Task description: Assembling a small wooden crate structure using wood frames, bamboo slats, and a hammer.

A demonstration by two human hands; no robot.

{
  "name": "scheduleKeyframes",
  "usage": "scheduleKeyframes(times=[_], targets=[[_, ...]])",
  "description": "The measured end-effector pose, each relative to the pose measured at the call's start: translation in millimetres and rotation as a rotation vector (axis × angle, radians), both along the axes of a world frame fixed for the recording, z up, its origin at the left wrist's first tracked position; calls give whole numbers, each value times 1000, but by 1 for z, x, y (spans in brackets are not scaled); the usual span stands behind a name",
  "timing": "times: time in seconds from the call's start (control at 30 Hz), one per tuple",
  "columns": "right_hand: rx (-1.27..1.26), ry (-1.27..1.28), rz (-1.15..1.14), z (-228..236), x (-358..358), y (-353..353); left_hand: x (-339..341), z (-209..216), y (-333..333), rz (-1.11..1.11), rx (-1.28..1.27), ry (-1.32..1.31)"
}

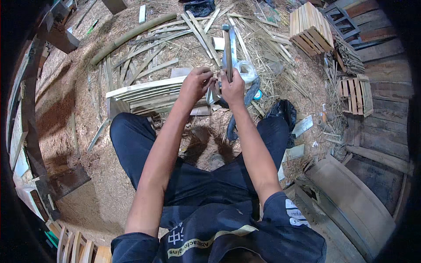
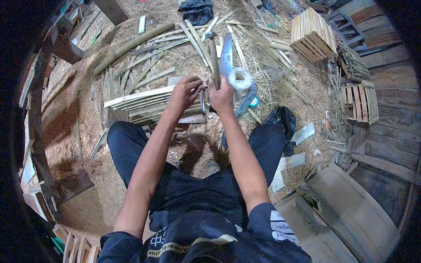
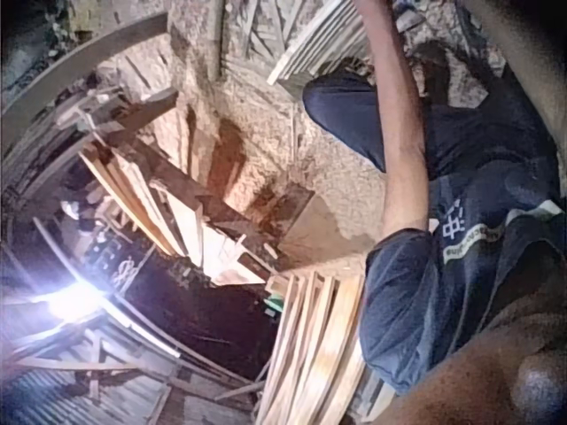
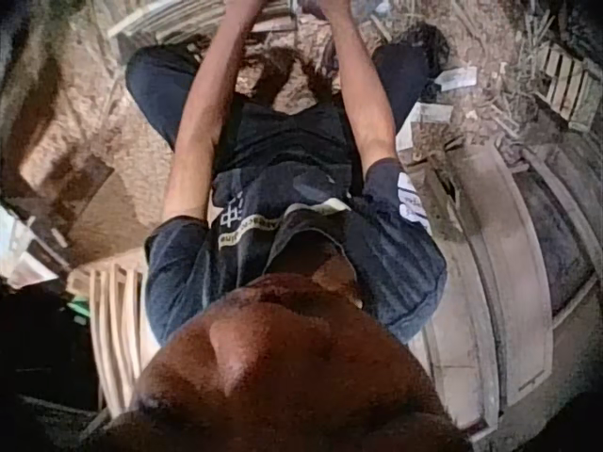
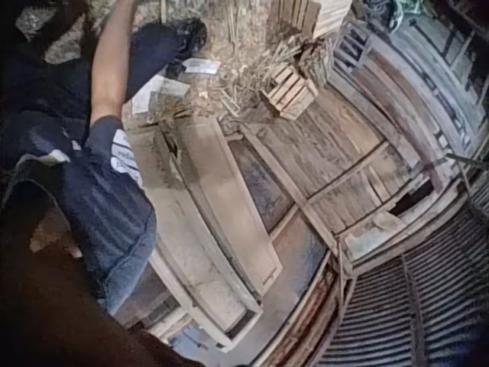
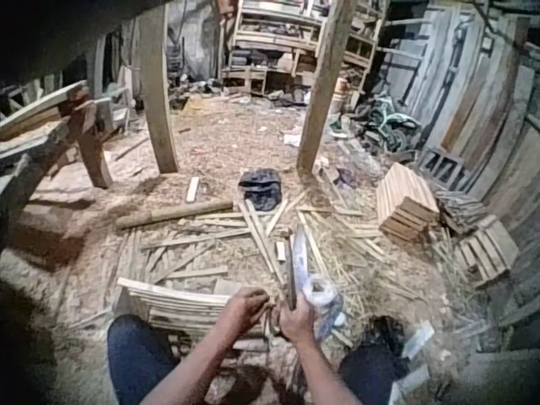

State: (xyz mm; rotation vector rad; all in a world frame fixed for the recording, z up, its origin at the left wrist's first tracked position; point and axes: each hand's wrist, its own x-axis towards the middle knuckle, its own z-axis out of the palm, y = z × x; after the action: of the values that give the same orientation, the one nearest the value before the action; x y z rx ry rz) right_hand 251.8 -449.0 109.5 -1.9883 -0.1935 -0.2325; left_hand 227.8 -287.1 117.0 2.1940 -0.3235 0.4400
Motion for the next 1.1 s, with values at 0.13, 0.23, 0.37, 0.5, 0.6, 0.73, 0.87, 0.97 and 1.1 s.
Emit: scheduleKeyframes(times=[0.13,0.23,0.37,0.5,0.6,0.73,0.87,0.97,1.1], targets=[[-25,-91,12,-3,-5,-2,-9,0,-6,45,25,-52],[15,-77,28,-2,-13,-3,-13,1,-10,110,60,-65],[63,-76,27,-1,-18,-3,-16,2,-14,127,15,-42],[-21,-105,8,-1,-24,-3,-17,0,-15,152,29,-75],[-58,-138,-18,-2,-26,-2,-16,-1,-16,170,28,-87],[-29,-129,-47,-4,-27,2,-15,-2,-17,176,24,-66],[-5,-94,-63,-3,-28,4,-16,-1,-19,173,26,-82],[-39,-55,-87,-1,-28,4,-16,1,-19,178,37,-113],[-46,-126,-82,1,-29,6,-17,2,-18,173,80,-74]])
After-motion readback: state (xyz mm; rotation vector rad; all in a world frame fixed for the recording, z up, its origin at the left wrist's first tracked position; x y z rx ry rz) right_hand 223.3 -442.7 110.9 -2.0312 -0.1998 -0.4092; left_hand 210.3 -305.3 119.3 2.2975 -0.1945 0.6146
